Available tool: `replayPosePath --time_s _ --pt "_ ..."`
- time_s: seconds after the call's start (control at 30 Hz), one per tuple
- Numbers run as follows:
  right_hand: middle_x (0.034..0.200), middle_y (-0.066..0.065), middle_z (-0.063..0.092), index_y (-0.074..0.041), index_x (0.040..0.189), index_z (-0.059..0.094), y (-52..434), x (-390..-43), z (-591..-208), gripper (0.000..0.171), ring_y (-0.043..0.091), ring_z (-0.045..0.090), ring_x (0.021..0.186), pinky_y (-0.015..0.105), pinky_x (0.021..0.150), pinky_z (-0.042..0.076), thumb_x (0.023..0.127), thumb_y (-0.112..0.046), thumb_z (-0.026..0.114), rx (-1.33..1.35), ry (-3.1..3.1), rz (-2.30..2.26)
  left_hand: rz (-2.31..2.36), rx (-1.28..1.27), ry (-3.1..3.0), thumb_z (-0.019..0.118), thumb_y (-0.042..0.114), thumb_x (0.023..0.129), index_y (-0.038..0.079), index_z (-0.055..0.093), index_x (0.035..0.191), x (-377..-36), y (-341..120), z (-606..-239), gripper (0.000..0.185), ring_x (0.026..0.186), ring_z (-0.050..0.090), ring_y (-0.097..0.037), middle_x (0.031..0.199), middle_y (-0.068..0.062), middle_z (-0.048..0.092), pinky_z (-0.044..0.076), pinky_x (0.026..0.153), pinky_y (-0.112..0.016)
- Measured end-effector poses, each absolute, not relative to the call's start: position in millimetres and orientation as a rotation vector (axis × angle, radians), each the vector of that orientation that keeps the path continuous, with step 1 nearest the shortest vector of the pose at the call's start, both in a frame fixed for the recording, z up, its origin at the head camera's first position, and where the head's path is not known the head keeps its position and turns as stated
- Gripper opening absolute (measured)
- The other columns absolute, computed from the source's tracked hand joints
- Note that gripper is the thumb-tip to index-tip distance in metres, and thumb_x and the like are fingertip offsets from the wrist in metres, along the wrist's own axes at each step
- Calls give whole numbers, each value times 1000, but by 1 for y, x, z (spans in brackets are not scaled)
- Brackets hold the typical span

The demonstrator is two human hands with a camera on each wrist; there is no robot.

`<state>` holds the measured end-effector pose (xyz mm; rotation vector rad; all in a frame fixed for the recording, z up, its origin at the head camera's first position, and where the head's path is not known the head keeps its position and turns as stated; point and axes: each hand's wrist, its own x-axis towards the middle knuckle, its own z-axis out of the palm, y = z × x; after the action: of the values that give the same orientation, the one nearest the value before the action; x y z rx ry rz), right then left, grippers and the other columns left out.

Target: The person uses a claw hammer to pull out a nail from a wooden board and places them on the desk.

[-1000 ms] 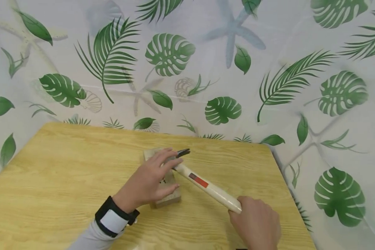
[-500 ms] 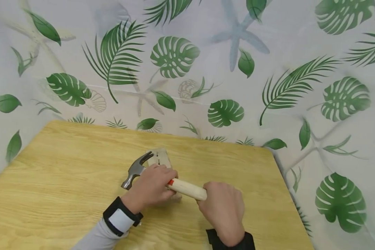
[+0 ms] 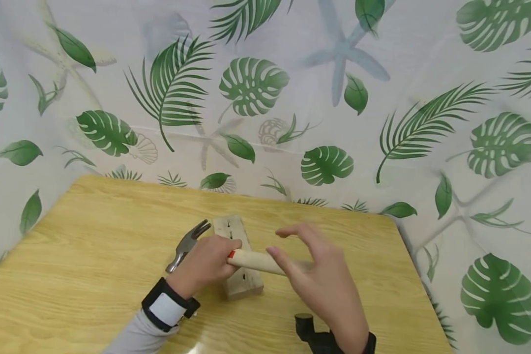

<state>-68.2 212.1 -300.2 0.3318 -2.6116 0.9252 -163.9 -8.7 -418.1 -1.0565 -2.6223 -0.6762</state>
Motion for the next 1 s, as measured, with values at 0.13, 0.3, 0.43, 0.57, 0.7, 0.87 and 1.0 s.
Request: replayPosePath --time_s 0.13,0.3,0.43,0.57,0.7,0.87,1.0 --pt "120 -3 71 -15 127 68 218 -68 -294 31 10 63 116 26 101 47 95 -13 71 405 -2315 1180 -833 -1012 -2605 75 17 90 18 46 71 -165 -12 -414 35 54 31 -4 63 11 25 25 47 -19" --pt "122 11 68 8 133 56 216 -93 -307 62 19 63 117 25 100 47 94 -37 72 684 -1971 1613 -1024 -923 -2533 71 13 93 18 43 69 -166 -18 -409 37 52 33 -2 62 11 29 29 48 -17" --pt "129 14 64 5 139 52 199 -109 -316 68 22 60 120 32 103 45 94 -44 70 774 -1878 1841 -1236 -841 -2431 68 4 90 18 41 67 -164 -16 -403 38 50 37 0 63 9 35 32 45 -17" --pt "126 14 63 -4 137 55 171 -118 -323 40 27 59 122 37 106 45 100 -16 65 770 -1886 1992 -1428 -800 -2353 66 0 87 17 43 66 -159 -7 -399 36 48 39 0 62 8 39 33 43 -18" --pt "101 8 66 -5 111 62 146 -123 -327 12 28 67 105 42 104 47 101 -7 55 676 -1820 2055 -1490 -848 -2352 66 2 88 12 50 69 -154 1 -398 27 48 38 0 60 8 38 33 44 -17" --pt "61 1 43 -7 68 41 128 -125 -331 39 16 49 54 31 63 50 106 -15 46 511 -1470 2191 -1463 -925 -2426 67 6 89 12 51 76 -146 9 -400 21 49 36 1 61 9 35 32 46 -16" --pt "49 -1 28 -7 60 30 123 -125 -329 48 11 24 38 25 36 25 105 -13 46 493 -1209 2192 -1433 -1087 -2455 70 13 91 13 48 81 -143 11 -400 25 52 31 -2 64 7 33 28 49 -17"
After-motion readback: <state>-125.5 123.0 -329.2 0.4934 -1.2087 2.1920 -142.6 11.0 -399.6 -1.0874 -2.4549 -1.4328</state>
